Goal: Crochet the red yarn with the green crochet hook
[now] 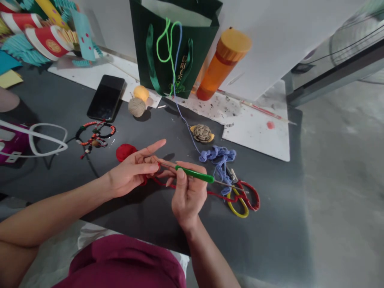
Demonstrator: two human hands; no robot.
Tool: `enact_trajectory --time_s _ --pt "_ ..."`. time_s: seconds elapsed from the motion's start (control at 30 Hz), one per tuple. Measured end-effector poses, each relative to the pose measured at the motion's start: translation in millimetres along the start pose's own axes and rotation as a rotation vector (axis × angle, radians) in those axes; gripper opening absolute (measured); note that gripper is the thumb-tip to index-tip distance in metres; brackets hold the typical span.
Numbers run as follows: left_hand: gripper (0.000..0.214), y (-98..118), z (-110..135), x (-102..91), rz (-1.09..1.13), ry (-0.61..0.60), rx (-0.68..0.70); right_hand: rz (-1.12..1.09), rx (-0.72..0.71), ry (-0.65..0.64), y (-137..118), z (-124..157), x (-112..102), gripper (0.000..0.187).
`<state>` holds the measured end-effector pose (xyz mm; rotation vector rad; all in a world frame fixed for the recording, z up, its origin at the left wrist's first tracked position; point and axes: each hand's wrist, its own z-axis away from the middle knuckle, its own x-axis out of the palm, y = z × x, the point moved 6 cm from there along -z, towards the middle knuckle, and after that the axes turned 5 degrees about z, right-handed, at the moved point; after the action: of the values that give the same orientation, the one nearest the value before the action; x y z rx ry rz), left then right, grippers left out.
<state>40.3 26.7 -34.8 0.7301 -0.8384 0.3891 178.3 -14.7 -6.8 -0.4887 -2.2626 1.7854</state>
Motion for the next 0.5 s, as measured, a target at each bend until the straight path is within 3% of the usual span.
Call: enact_trajectory --time_s 0.23,0.5 --pt "0.056 0.0 -2.0 1.8 -0.022 -0.087 -0.03 -0.151 0.12 -0.076 3.3 -6.2 1.4 0.007" --pt "0.053 -6.0 -1.4 7.2 0.016 -0.185 -0.168 -0.317 0.359 -0.149 10.5 -10.7 1.3 0.019"
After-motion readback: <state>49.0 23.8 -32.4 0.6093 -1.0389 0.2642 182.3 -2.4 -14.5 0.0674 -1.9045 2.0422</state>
